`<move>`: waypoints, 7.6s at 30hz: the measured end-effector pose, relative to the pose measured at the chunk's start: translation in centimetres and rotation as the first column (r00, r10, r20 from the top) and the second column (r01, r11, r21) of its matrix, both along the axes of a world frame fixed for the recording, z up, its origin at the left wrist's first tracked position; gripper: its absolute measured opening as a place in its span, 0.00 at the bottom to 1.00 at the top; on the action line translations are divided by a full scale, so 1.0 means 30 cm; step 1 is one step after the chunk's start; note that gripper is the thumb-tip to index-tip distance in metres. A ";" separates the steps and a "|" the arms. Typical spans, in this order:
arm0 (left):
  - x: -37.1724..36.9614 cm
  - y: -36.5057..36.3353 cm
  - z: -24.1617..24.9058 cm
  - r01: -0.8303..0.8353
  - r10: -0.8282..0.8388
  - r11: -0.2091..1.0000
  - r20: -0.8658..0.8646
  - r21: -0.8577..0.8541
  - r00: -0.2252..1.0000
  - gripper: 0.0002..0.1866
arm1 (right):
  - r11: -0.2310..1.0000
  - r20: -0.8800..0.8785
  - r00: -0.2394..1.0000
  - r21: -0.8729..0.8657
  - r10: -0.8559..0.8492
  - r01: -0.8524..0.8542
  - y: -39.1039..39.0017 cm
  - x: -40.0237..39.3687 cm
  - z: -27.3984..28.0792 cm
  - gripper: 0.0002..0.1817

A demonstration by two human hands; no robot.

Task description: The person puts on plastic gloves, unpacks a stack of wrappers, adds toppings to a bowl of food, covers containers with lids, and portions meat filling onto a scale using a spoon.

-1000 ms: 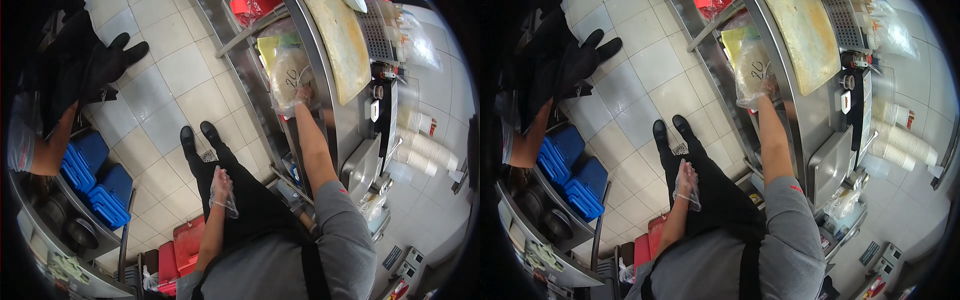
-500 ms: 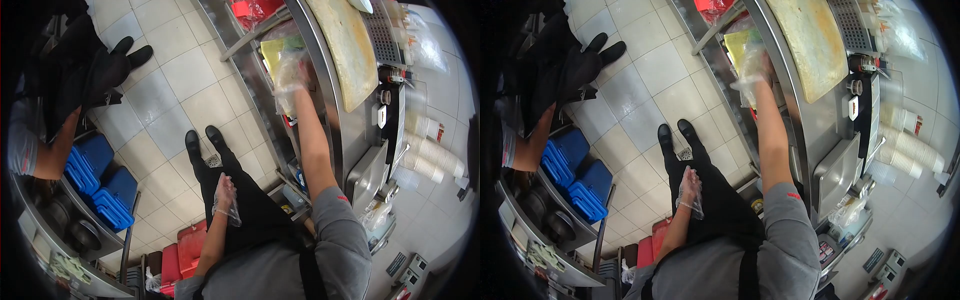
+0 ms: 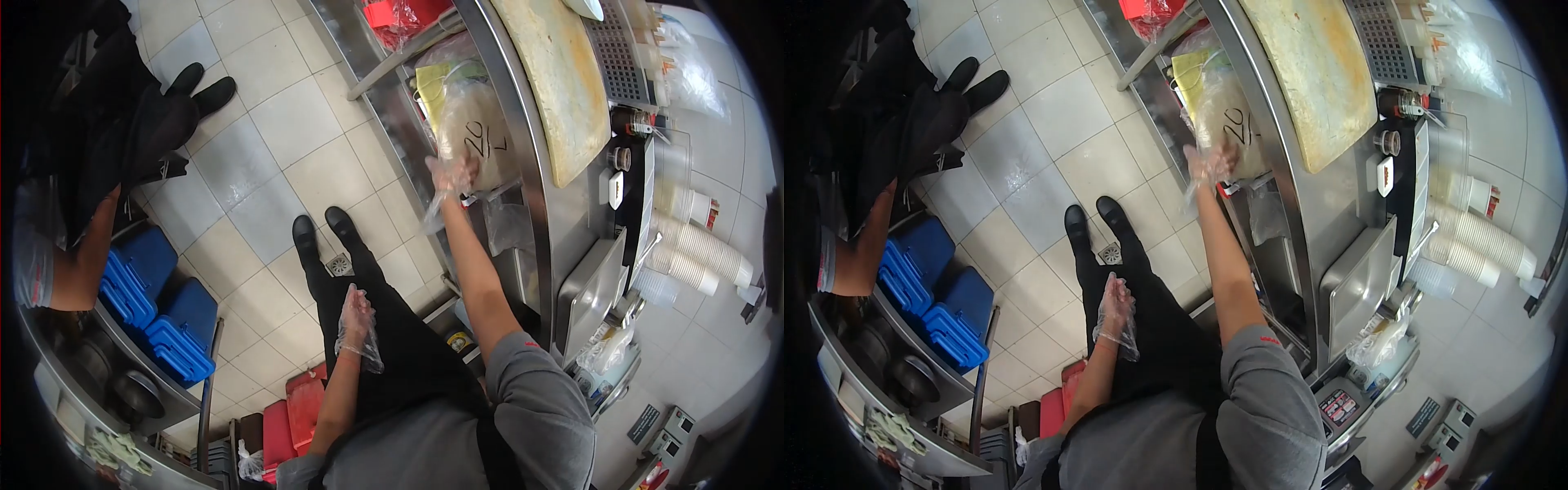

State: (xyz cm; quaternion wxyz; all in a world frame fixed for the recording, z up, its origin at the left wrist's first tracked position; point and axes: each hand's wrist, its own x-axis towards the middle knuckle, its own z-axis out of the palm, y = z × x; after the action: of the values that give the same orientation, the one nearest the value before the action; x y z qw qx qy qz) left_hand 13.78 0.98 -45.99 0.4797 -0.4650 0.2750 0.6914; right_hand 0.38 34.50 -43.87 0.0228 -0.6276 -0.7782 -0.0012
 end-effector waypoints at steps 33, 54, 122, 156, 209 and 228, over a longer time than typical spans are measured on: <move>-0.514 1.094 0.089 0.632 -0.560 0.731 -0.756 -0.258 0.339 0.24 | 0.828 -0.727 0.654 -0.488 -0.211 -0.277 0.075 0.414 0.313 0.22; -0.313 -0.479 0.441 0.215 -0.390 0.844 -0.287 -0.491 0.875 0.24 | 0.061 -0.048 -0.387 -0.998 -0.921 -0.021 0.400 0.294 -0.221 0.22; -0.816 1.020 0.982 0.617 -0.094 0.777 -0.992 -0.125 -0.084 0.21 | 0.941 -0.783 0.562 0.083 0.266 -0.329 0.574 0.377 1.021 0.17; -0.880 1.190 1.214 0.119 0.505 0.711 0.386 -0.693 -0.772 0.08 | 0.623 -0.529 -0.492 -0.095 -0.692 -0.776 0.367 0.072 1.216 0.45; -0.724 1.309 1.016 0.533 0.243 0.403 -0.475 -0.744 -0.846 0.07 | 0.957 -0.521 0.803 0.163 0.290 -0.239 0.154 0.257 0.906 0.08; -0.786 1.342 0.973 0.720 0.051 0.200 -0.726 -0.665 -0.685 0.05 | 0.959 -0.898 0.378 0.134 0.224 -0.250 0.153 0.279 0.885 0.06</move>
State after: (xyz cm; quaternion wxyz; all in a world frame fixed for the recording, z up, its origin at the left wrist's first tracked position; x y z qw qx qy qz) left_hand -9.80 41.24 -16.79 0.4637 0.6465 0.5051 0.3345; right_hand 8.76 39.11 -17.31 0.4311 -0.4108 -0.7232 0.3499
